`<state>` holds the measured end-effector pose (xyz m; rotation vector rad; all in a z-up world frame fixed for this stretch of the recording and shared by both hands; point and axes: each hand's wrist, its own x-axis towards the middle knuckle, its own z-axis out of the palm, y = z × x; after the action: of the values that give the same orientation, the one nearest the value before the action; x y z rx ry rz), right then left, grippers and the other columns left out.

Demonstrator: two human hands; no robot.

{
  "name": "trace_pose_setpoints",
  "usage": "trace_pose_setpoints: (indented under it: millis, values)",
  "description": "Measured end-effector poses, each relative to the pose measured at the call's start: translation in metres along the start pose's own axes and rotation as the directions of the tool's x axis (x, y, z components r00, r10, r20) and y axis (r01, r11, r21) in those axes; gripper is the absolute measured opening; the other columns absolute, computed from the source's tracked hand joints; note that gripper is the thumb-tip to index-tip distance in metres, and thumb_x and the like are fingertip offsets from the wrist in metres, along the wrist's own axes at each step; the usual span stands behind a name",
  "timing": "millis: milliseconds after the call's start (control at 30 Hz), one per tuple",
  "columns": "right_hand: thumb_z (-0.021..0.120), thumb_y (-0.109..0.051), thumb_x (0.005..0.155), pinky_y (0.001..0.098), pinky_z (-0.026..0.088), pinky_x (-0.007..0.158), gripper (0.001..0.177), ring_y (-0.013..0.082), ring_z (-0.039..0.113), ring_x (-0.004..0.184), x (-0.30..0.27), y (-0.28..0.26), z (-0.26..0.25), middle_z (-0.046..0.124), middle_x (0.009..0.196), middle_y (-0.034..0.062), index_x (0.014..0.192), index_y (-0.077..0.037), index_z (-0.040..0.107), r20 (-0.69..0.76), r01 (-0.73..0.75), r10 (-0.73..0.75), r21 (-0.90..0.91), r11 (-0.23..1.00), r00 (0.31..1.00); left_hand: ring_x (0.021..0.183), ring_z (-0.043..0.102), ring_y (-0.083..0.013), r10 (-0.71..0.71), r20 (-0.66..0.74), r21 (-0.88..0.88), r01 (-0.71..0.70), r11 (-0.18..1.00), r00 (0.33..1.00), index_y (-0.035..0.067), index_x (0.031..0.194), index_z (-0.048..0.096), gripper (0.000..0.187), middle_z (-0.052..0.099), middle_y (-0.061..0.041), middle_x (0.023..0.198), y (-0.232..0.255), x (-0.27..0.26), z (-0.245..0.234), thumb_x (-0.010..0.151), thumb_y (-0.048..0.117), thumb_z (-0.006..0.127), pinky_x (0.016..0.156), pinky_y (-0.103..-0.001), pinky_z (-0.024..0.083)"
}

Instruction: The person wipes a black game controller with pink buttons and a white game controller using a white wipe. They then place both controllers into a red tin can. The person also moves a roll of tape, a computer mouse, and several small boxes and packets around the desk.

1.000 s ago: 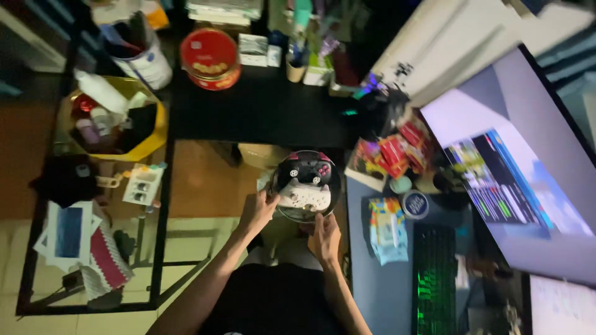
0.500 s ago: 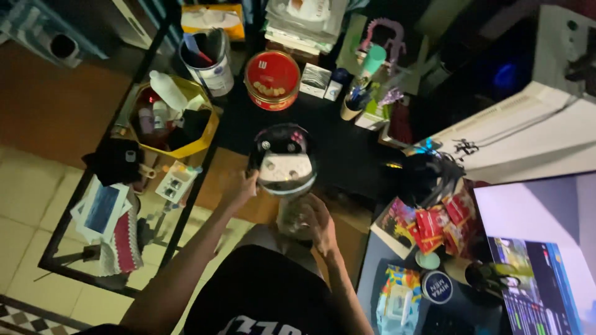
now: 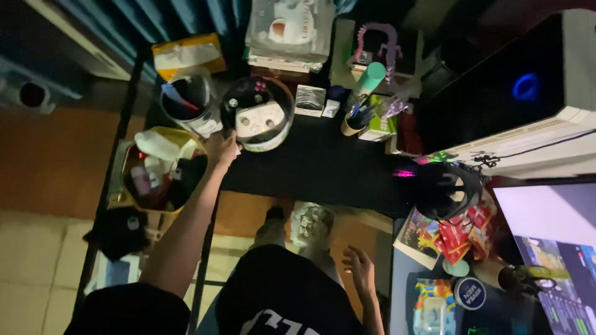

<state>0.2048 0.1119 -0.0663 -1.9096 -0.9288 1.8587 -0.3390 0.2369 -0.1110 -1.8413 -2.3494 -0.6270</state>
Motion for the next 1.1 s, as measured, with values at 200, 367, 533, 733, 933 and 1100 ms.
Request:
trace_pose_setpoints:
  millis: [200, 367, 533, 733, 933, 1100]
  values:
    - [0.056, -0.038, 0.096, 0.0381, 0.057, 0.069, 0.051, 0.0278, 0.073, 0.084, -0.002, 0.022, 0.036, 0.077, 0.109, 0.0162, 0.132, -0.004, 0.068, -0.159, 0.106, -0.1, 0.03, 0.994, 0.982, 0.049, 0.066, -0.026, -0.629, 0.486, -0.416, 0.793, 0.444, 0.607, 0.004, 0.076, 0.072, 0.039, 0.073, -0.011, 0.065, 0.013, 0.061, -0.014, 0.091, 0.033, 0.051, 0.042, -0.042, 0.051]
    - [0.053, -0.033, 0.099, 0.0401, 0.061, 0.068, 0.046, 0.0302, 0.077, 0.082, 0.006, 0.021, 0.066, 0.077, 0.093, 0.0183, 0.128, -0.001, 0.069, -0.134, 0.161, -0.161, -0.006, 0.987, 0.978, 0.054, 0.07, -0.0168, -0.487, 0.471, -0.466, 0.677, 0.57, 0.735, -0.006, 0.083, 0.071, 0.042, 0.075, -0.009, 0.067, 0.022, 0.077, -0.03, 0.097, 0.029, 0.051, 0.045, -0.033, 0.049]
    - [0.047, -0.019, 0.099, 0.0349, 0.058, 0.065, 0.04, 0.0258, 0.072, 0.075, 0.02, 0.026, 0.081, 0.076, 0.098, 0.018, 0.128, -0.005, 0.07, -0.141, 0.104, -0.104, -0.011, 0.995, 0.984, 0.058, 0.072, -0.0214, -0.516, 0.534, -0.509, 0.742, 0.436, 0.67, -0.001, 0.08, 0.07, 0.038, 0.074, -0.015, 0.068, 0.027, 0.081, -0.049, 0.091, 0.031, 0.051, 0.047, -0.037, 0.045]
    - [0.051, -0.028, 0.099, 0.0351, 0.057, 0.065, 0.043, 0.0251, 0.071, 0.075, 0.009, 0.006, 0.086, 0.075, 0.093, 0.016, 0.127, -0.002, 0.07, -0.133, 0.146, -0.136, 0.069, 0.987, 0.982, 0.083, 0.065, -0.0337, -0.399, 0.422, -0.34, 0.55, 0.763, 0.814, 0.009, 0.104, 0.061, 0.026, 0.067, -0.015, 0.094, -0.004, 0.05, 0.001, 0.079, 0.017, 0.063, 0.06, -0.047, 0.051]
    - [0.061, -0.025, 0.099, 0.0396, 0.061, 0.074, 0.047, 0.0314, 0.069, 0.088, 0.004, -0.054, 0.1, 0.068, 0.108, 0.0265, 0.135, 0.006, 0.061, -0.185, 0.206, -0.165, 0.23, 0.951, 0.969, 0.059, 0.056, -0.0253, -0.395, 0.757, -0.605, 0.787, -0.121, 0.521, 0.003, 0.124, 0.051, 0.046, 0.061, -0.019, 0.086, 0.064, -0.019, 0.0, 0.084, 0.025, 0.05, 0.046, -0.034, 0.049]
    - [0.075, -0.035, 0.093, 0.0434, 0.061, 0.086, 0.042, 0.0291, 0.07, 0.108, -0.026, -0.14, 0.13, 0.069, 0.125, 0.0196, 0.128, -0.012, 0.073, -0.232, 0.175, -0.12, 0.231, 0.957, 0.965, 0.081, 0.062, -0.0209, -0.009, 0.787, -0.617, 0.787, 0.003, 0.617, 0.0, 0.129, 0.057, 0.048, 0.058, -0.014, 0.098, 0.193, -0.037, -0.06, 0.083, 0.009, 0.066, 0.057, -0.032, 0.057]
